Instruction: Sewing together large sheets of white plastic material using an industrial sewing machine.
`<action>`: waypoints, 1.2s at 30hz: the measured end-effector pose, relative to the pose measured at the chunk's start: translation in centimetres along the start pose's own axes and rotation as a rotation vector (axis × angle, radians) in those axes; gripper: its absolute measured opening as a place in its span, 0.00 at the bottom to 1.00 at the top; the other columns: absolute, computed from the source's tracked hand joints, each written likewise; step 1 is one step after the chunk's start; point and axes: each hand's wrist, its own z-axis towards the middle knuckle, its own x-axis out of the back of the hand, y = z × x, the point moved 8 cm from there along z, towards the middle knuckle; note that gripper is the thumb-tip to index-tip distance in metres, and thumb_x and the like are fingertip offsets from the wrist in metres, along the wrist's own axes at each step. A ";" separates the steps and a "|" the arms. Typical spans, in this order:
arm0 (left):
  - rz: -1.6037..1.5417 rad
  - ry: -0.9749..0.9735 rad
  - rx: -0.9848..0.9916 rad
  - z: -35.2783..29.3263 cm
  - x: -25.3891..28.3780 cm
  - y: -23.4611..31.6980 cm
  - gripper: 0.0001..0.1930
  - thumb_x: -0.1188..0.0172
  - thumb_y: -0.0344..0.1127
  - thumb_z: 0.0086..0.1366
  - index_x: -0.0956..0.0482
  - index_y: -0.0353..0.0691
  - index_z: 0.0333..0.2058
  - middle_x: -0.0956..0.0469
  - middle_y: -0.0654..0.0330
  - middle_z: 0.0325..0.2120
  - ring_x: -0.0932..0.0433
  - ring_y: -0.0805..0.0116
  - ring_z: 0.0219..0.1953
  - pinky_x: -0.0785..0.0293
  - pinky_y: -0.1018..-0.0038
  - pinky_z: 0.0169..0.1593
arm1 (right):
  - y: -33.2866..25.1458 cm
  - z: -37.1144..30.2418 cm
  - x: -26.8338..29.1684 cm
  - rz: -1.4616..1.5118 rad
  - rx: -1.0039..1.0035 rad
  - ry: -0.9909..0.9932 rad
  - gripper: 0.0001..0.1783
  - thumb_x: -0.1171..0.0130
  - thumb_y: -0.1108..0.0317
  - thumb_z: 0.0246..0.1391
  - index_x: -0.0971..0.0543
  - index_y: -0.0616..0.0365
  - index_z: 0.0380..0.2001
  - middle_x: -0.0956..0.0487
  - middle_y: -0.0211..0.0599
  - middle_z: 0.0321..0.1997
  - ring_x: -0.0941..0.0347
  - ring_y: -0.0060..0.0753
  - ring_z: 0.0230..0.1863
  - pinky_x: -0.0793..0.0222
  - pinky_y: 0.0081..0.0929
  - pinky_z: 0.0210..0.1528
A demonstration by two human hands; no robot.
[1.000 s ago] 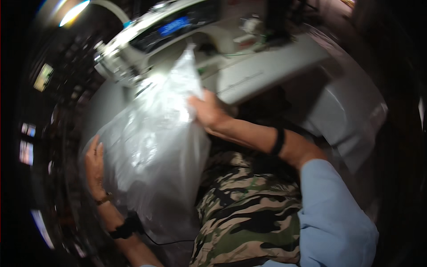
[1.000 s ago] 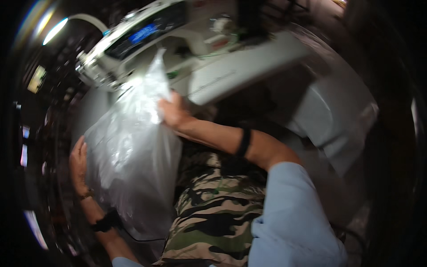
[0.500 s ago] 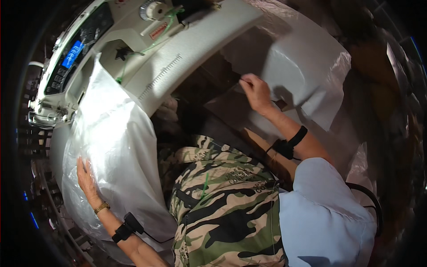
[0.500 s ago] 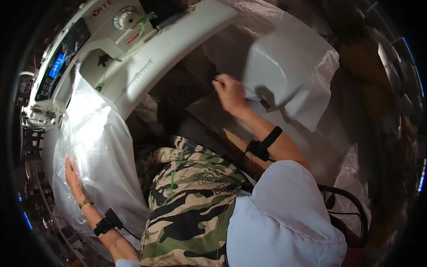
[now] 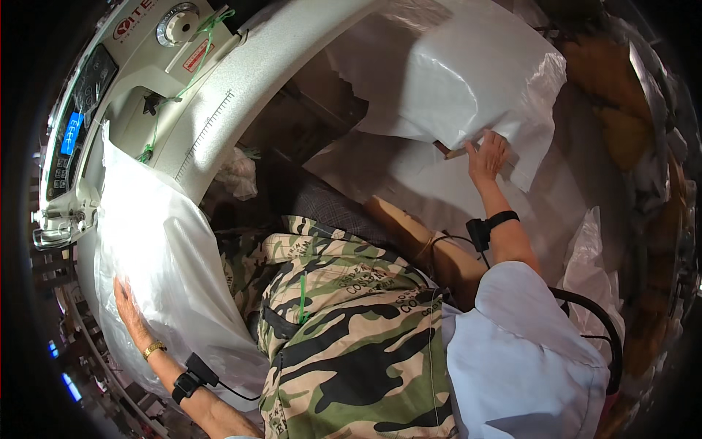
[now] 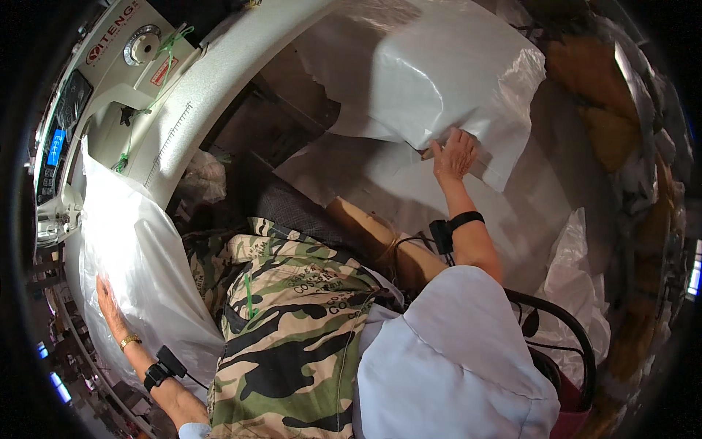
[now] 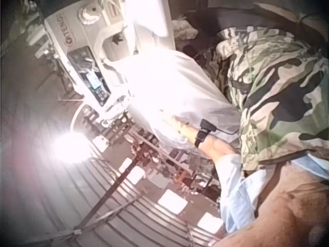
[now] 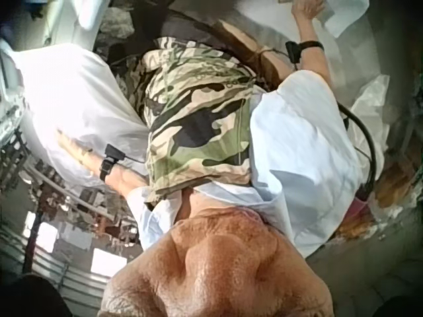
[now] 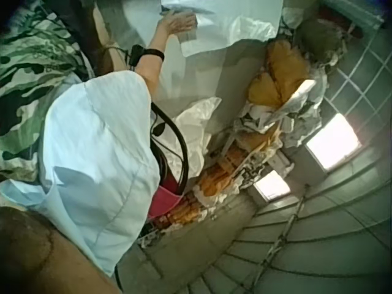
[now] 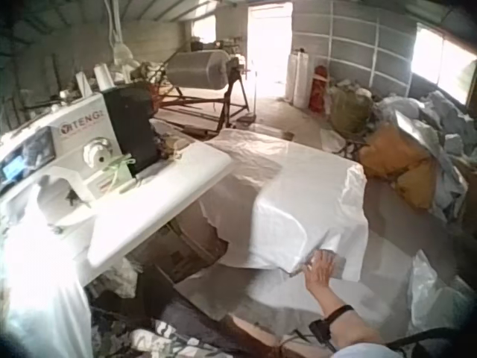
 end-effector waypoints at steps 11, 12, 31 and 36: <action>0.038 0.037 -0.018 -0.3 0.1 0.8 0.28 0.51 0.44 0.75 0.38 0.31 0.65 0.39 0.52 0.68 0.39 0.60 0.68 0.45 0.68 0.69 | 2.4 -2.0 -9.2 1.757 -1.042 -0.262 0.14 0.36 0.56 0.59 0.25 0.53 0.35 0.26 0.27 0.30 0.28 0.24 0.34 0.29 0.33 0.44; 0.027 0.051 -0.016 -0.4 0.2 0.7 0.28 0.51 0.44 0.75 0.38 0.31 0.65 0.39 0.52 0.68 0.39 0.60 0.68 0.45 0.68 0.69 | 2.2 -1.5 -8.9 1.840 -1.031 -0.210 0.13 0.37 0.57 0.59 0.25 0.53 0.35 0.27 0.28 0.30 0.29 0.25 0.34 0.29 0.32 0.44; 0.093 0.111 -0.081 -0.9 -0.4 1.3 0.28 0.52 0.48 0.74 0.35 0.33 0.64 0.38 0.50 0.67 0.41 0.56 0.68 0.45 0.65 0.70 | 6.6 12.3 4.4 1.900 -0.485 0.359 0.16 0.45 0.57 0.65 0.23 0.58 0.46 0.20 0.35 0.44 0.23 0.34 0.42 0.27 0.30 0.42; -0.056 0.107 -0.115 -1.3 1.1 4.6 0.27 0.50 0.46 0.74 0.33 0.33 0.63 0.34 0.49 0.64 0.36 0.55 0.66 0.39 0.64 0.67 | 2.9 16.5 24.8 1.081 0.190 0.578 0.16 0.39 0.63 0.60 0.22 0.63 0.46 0.20 0.38 0.44 0.24 0.34 0.44 0.26 0.30 0.42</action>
